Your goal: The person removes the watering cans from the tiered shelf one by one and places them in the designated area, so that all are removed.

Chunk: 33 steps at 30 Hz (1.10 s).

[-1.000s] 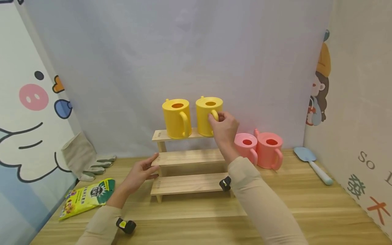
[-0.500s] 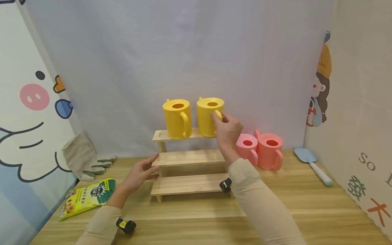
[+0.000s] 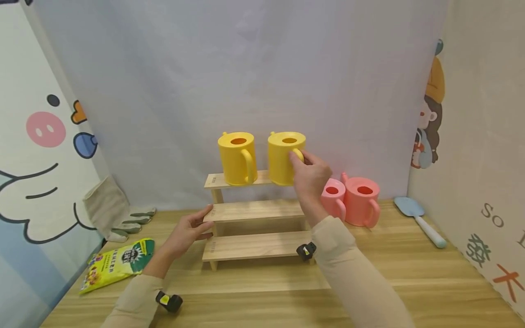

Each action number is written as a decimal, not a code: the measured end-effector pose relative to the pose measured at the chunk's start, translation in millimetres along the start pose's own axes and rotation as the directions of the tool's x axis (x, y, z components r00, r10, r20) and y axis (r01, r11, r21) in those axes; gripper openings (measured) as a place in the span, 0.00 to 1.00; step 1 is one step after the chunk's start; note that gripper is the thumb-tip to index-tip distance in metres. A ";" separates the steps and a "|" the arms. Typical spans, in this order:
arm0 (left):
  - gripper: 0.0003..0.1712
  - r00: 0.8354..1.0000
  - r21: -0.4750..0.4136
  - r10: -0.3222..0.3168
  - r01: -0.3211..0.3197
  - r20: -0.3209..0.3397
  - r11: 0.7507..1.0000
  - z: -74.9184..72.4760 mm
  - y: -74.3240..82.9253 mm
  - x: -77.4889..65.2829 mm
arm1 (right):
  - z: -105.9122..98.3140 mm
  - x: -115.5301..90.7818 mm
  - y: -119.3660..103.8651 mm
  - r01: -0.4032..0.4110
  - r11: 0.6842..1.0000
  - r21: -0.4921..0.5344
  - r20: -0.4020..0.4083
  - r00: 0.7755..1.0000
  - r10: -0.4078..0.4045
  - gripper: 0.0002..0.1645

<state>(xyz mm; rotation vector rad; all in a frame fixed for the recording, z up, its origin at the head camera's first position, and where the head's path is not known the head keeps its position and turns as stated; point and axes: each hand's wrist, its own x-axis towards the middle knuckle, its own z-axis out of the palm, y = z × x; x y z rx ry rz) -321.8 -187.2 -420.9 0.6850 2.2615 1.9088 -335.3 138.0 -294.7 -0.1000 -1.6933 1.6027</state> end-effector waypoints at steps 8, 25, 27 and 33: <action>0.37 1.000 -0.003 -0.001 0.001 0.004 1.000 1.1 -0.1 -0.1 | -32.5 1.9 -17.4 -0.091 0.996 0.022 0.024 0.996 0.090 0.20; 0.37 1.000 0.023 0.003 -0.004 0.004 1.000 0.8 1.7 -0.4 | -131.6 5.4 -40.2 0.006 0.995 -0.097 -0.081 0.997 -0.014 0.16; 0.37 1.000 0.026 0.007 -0.007 0.006 1.000 0.8 1.7 -0.7 | -140.8 2.4 -39.2 -0.009 0.993 -0.121 -0.067 0.998 0.001 0.13; 0.37 1.000 0.019 -0.008 0.008 -0.005 1.000 0.9 -0.1 -0.4 | -167.1 -7.5 -25.1 -0.058 0.977 -0.204 0.052 0.996 0.070 0.06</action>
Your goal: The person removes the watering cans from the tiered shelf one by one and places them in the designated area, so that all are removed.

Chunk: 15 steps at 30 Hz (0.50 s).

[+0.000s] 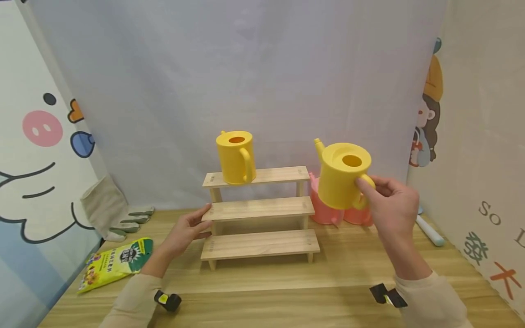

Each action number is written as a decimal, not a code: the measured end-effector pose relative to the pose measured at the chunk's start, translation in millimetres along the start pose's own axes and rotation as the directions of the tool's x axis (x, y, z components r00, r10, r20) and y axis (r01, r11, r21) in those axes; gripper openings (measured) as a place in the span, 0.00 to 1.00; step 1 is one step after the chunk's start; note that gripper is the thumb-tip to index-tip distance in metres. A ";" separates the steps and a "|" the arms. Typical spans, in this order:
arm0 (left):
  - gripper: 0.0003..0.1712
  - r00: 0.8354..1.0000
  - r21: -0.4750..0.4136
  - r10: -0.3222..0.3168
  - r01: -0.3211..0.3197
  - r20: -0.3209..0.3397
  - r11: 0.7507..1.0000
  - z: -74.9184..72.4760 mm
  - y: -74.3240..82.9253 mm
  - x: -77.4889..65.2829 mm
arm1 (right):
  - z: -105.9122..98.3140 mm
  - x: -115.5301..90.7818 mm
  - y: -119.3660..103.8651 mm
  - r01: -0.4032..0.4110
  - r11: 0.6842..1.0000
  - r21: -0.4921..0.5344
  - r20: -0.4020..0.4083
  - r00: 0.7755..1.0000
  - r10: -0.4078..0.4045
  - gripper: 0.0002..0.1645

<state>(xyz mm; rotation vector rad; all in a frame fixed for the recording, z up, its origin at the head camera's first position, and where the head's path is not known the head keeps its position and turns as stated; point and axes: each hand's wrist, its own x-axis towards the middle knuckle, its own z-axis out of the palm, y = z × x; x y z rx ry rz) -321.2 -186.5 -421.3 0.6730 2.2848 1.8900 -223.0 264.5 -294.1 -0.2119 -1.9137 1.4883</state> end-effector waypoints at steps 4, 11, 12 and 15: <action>0.37 1.000 -0.001 -0.004 0.004 -0.001 1.000 0.1 -0.8 0.5 | -12.5 -6.0 19.0 0.010 0.995 -0.102 0.104 0.995 0.001 0.10; 0.37 1.000 -0.002 -0.010 0.010 0.001 1.000 0.7 0.2 0.0 | -34.8 -10.4 33.5 0.050 0.971 -0.232 0.247 0.969 0.009 0.22; 0.37 1.000 -0.003 -0.012 0.012 -0.001 1.000 0.8 0.5 -0.2 | -37.2 -10.8 33.9 0.058 0.967 -0.249 0.268 0.963 0.011 0.23; 0.36 1.000 -0.003 -0.016 0.016 -0.002 1.000 1.0 1.5 -0.8 | -42.6 -11.9 34.6 0.059 0.957 -0.285 0.318 0.947 0.036 0.26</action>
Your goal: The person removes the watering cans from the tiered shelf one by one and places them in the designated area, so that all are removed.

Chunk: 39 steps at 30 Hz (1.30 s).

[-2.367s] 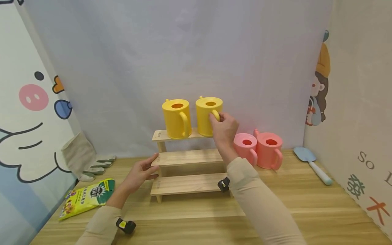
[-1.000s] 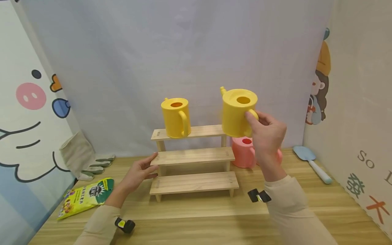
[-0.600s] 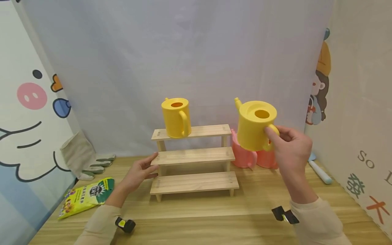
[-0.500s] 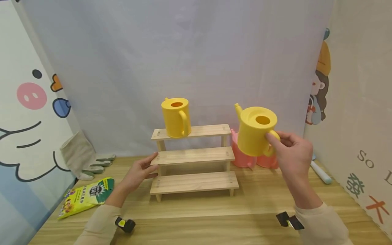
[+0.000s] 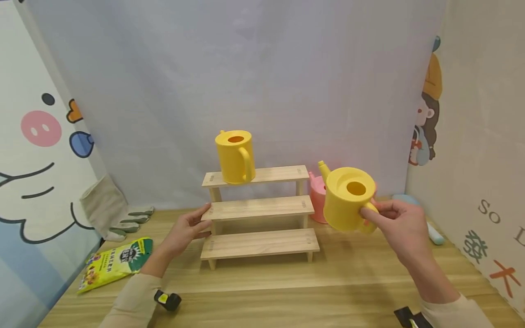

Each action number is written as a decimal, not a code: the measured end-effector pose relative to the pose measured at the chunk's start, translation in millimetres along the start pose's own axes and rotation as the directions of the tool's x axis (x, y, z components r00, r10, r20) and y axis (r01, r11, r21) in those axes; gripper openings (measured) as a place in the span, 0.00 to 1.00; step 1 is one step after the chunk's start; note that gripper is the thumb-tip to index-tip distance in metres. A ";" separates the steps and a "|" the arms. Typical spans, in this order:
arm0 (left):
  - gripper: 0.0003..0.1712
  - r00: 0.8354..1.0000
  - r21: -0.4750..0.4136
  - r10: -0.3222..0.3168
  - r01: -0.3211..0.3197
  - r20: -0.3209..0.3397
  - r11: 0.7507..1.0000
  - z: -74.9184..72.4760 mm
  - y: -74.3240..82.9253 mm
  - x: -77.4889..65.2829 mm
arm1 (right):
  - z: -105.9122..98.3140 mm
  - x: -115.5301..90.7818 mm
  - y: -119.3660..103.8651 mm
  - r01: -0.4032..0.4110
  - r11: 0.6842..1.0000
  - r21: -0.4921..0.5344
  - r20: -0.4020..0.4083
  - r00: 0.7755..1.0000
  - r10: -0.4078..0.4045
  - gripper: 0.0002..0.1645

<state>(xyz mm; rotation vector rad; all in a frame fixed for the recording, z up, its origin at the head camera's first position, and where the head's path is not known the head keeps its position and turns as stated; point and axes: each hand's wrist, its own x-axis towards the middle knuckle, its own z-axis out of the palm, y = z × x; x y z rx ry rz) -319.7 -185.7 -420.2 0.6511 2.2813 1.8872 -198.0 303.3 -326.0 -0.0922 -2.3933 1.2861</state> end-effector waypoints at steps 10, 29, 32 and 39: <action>0.37 1.000 -0.009 0.001 -0.001 0.009 1.000 -0.4 0.3 0.3 | -4.6 3.3 10.3 -0.089 0.995 -0.046 0.188 0.977 0.096 0.23; 0.37 1.000 -0.009 -0.004 0.004 0.003 1.000 0.6 -0.3 0.2 | 7.3 13.7 36.1 -0.038 0.996 -0.075 0.411 0.909 0.065 0.15; 0.37 1.000 -0.010 -0.001 0.001 0.000 1.000 0.5 -0.8 0.8 | 12.2 14.6 39.7 -0.034 0.997 -0.072 0.410 0.910 0.061 0.14; 0.37 1.000 -0.014 -0.005 0.005 -0.007 1.000 -0.3 -1.0 1.0 | 23.6 18.5 49.8 -0.101 0.993 -0.057 0.426 0.897 0.115 0.16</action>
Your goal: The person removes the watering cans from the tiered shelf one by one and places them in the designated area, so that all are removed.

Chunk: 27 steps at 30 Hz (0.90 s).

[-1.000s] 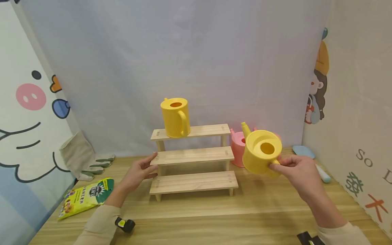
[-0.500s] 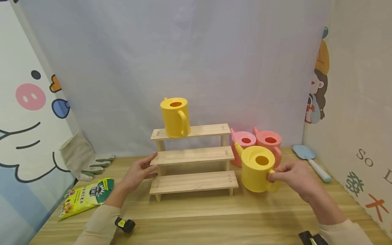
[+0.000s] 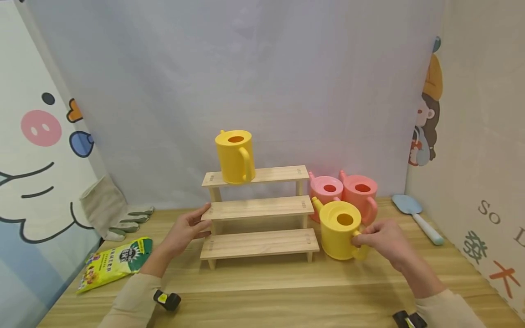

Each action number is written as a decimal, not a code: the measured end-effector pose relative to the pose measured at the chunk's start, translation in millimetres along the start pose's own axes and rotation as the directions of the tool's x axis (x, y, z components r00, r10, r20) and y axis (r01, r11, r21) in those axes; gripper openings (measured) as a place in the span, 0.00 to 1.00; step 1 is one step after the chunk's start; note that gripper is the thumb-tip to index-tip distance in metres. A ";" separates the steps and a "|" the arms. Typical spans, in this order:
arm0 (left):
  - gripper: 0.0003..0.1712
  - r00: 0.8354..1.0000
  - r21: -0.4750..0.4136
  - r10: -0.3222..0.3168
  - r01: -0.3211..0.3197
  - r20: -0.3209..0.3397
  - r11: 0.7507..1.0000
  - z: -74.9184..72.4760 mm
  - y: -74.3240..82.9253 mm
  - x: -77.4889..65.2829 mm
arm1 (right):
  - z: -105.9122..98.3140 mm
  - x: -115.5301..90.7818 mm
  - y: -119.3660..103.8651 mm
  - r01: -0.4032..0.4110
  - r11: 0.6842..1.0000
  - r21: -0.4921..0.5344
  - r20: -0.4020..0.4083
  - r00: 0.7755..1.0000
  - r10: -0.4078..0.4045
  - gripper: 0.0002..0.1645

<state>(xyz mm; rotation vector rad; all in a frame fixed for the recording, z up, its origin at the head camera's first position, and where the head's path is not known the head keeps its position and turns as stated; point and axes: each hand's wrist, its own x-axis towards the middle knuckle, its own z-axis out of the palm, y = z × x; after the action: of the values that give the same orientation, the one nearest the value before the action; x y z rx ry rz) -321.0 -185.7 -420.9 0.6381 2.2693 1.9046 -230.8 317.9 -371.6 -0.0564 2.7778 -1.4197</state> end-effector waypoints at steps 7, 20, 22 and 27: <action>0.37 1.000 -0.001 0.000 0.000 0.009 1.000 0.2 -1.0 0.8 | 3.3 8.4 7.6 -0.035 0.999 -0.001 -0.005 0.999 0.035 0.17; 0.37 1.000 -0.010 0.003 -0.003 0.006 1.000 -0.8 -1.0 0.6 | 15.2 16.9 5.4 -0.027 0.993 0.114 0.001 1.000 0.027 0.13; 0.37 1.000 -0.006 0.003 -0.003 0.009 1.000 -1.0 -1.4 0.9 | 15.4 16.7 5.7 -0.029 0.992 0.120 0.005 1.000 0.029 0.13; 0.37 1.000 -0.013 0.002 -0.002 0.012 1.000 -0.2 -0.9 1.2 | 10.2 13.1 3.7 -0.022 1.000 0.023 0.023 1.000 0.021 0.22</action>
<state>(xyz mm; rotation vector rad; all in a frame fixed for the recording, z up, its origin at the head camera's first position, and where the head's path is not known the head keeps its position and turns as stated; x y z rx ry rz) -322.4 -185.6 -421.5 0.6481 2.2480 1.9095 -243.6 311.2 -380.6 -0.0418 2.7355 -1.4365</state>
